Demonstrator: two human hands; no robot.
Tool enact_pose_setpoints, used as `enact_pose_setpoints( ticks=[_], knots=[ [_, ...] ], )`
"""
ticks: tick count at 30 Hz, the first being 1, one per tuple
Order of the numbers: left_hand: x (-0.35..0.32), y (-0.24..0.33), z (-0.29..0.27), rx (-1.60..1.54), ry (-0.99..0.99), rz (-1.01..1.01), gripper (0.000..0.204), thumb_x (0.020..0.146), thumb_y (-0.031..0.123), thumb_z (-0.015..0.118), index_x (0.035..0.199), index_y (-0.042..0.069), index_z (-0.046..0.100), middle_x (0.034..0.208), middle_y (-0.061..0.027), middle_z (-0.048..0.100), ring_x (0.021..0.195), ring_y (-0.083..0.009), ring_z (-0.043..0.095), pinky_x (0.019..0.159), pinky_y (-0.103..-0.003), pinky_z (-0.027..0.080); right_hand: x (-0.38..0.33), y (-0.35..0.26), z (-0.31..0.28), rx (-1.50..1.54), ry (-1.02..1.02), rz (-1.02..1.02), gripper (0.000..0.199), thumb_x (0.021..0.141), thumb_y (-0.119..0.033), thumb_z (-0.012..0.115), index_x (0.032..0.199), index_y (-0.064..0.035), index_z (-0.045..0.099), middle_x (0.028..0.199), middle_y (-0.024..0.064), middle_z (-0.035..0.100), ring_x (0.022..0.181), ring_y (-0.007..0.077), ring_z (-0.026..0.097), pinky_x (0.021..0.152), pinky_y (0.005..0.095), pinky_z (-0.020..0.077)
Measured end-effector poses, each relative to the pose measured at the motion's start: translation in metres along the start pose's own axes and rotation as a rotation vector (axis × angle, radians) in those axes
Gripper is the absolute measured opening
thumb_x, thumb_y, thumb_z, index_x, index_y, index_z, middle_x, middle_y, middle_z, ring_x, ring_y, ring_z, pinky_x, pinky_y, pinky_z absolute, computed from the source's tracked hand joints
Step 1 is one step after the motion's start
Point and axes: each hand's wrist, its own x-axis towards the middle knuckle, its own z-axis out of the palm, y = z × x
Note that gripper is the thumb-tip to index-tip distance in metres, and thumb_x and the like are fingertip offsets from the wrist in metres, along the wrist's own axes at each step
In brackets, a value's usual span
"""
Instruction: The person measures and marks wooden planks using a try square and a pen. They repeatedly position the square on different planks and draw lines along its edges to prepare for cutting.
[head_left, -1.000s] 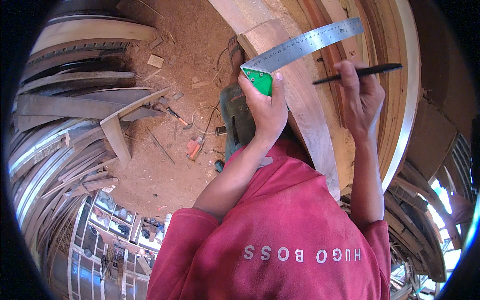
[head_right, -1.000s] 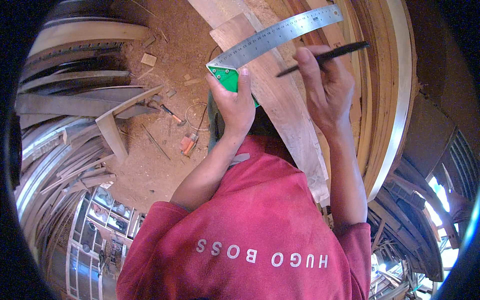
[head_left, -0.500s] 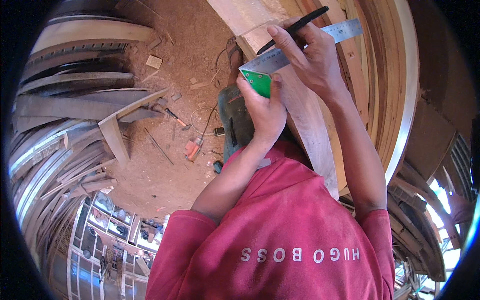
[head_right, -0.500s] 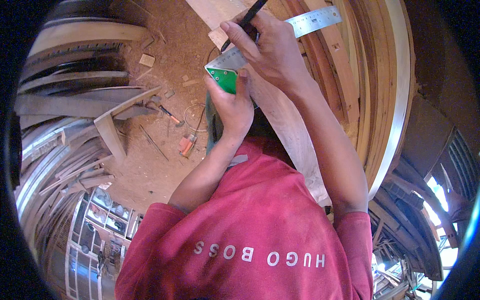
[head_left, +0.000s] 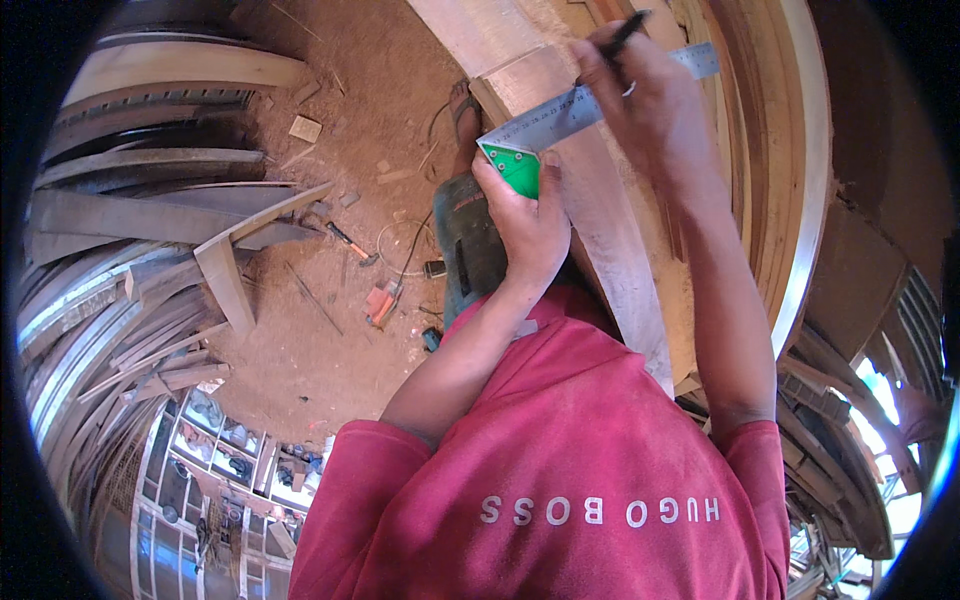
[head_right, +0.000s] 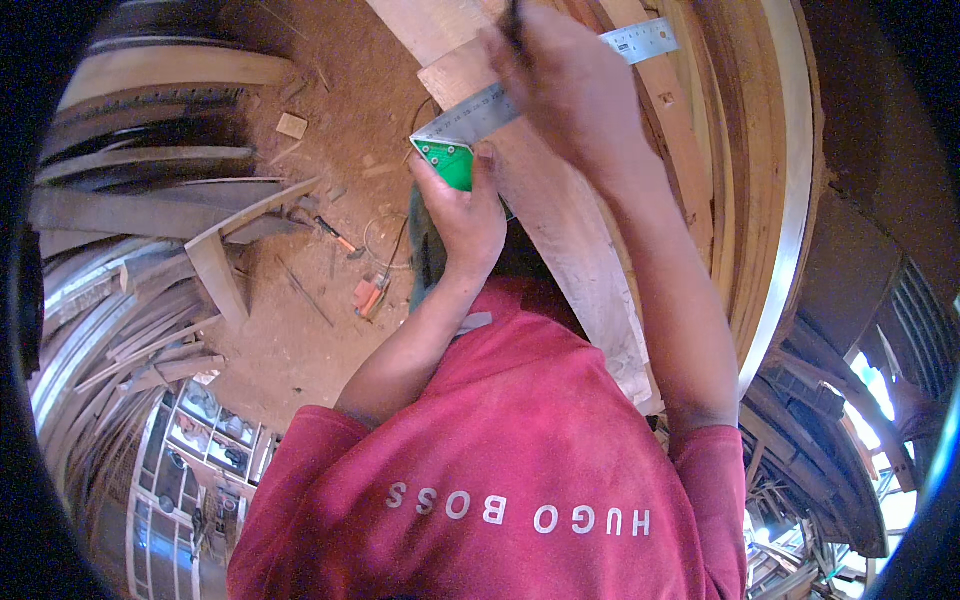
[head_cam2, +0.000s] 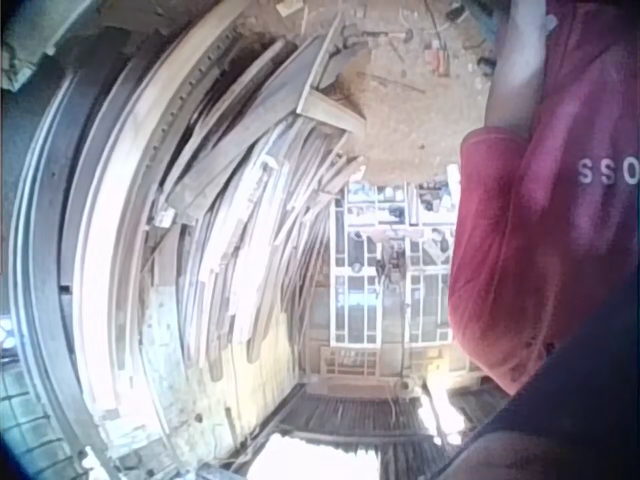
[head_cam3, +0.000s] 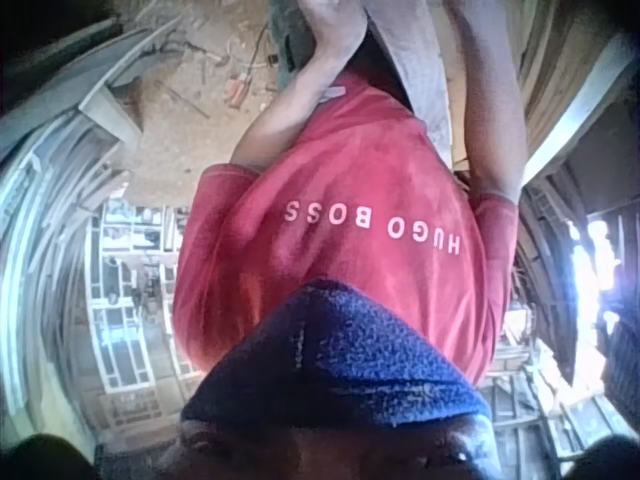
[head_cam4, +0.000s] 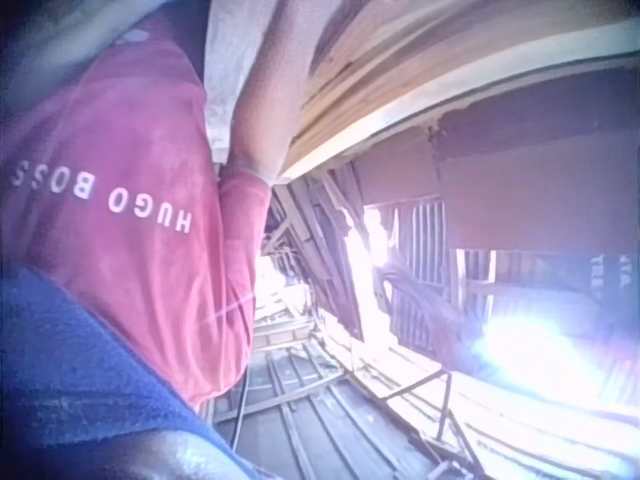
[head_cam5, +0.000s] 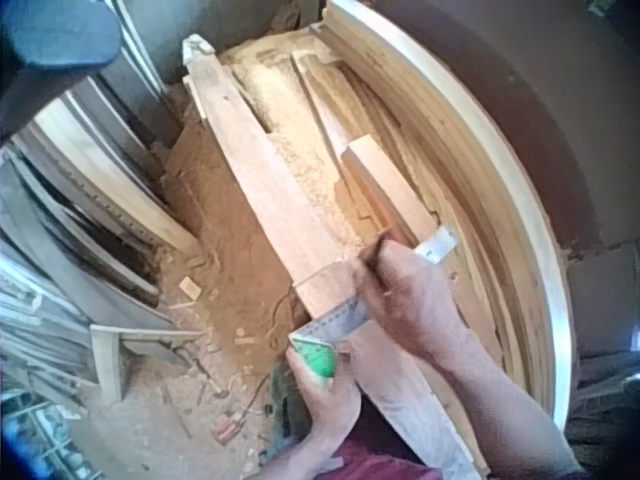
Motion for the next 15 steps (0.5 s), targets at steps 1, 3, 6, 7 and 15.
enact_pose_setpoints(
  ticks=[1, 3, 6, 7, 15],
  knots=[
    [0.0, -0.001, -0.001, -0.012, -0.024, -0.008, 0.049, 0.096, 0.024, 0.068, 0.129, 0.0, 0.041, 0.114, -0.012, 0.054, 0.106, -0.0203, 0.053, 0.094, -0.035, 0.043, 0.001, -0.007, 0.004, -0.076, -0.001, -0.079, 0.019, 0.094, -0.025, 0.069, 0.094, -0.0054, 0.066, 0.077, 0.0099, 0.065, 0.07, 0.027, 0.066, 0.061, 0.0369, 0.0503],
    [-0.001, -0.004, -0.003, -0.021, -0.043, 0.056, 0.053, 0.096, 0.023, 0.068, 0.132, -0.001, 0.039, 0.121, -0.0146, 0.052, 0.113, -0.0223, 0.052, 0.098, -0.036, 0.041, -0.003, -0.024, 0.017, -0.138, -0.066, -0.217, 0.012, 0.088, -0.024, 0.066, 0.094, -0.0131, 0.062, 0.08, 0.0066, 0.063, 0.079, 0.0273, 0.068, 0.064, 0.042, 0.0538],
    [0.003, 0.005, -0.004, 0.162, -0.101, 0.113, 0.063, 0.094, 0.025, 0.07, 0.138, -0.003, 0.034, 0.133, -0.0183, 0.046, 0.123, -0.0274, 0.048, 0.103, -0.037, 0.038, -0.01, -0.057, 0.027, -0.053, -0.111, -0.262, 0.015, 0.09, -0.025, 0.068, 0.094, -0.0109, 0.066, 0.082, 0.0099, 0.064, 0.079, 0.0316, 0.066, 0.063, 0.0417, 0.0514],
    [0.005, 0.011, -0.004, 0.251, -0.133, 0.108, 0.067, 0.093, 0.026, 0.07, 0.139, -0.004, 0.033, 0.137, -0.0189, 0.044, 0.127, -0.0292, 0.046, 0.104, -0.038, 0.037, -0.011, -0.064, 0.031, -0.009, -0.126, -0.223, 0.017, 0.091, -0.027, 0.068, 0.094, -0.0104, 0.066, 0.082, 0.0097, 0.065, 0.079, 0.0322, 0.066, 0.063, 0.0415, 0.0512],
    [-0.002, -0.007, 0.002, 0.026, 0.017, -0.016, 0.044, 0.096, 0.016, 0.067, 0.127, -0.001, 0.042, 0.107, -0.0103, 0.055, 0.096, -0.0171, 0.054, 0.086, -0.033, 0.046, 0.002, 0.047, 0.004, 0.327, -0.007, 0.167, 0.031, 0.1, -0.035, 0.063, 0.103, -0.0042, 0.069, 0.078, 0.0019, 0.066, 0.076, 0.0108, 0.06, 0.068, 0.0298, 0.048]
  ],
)
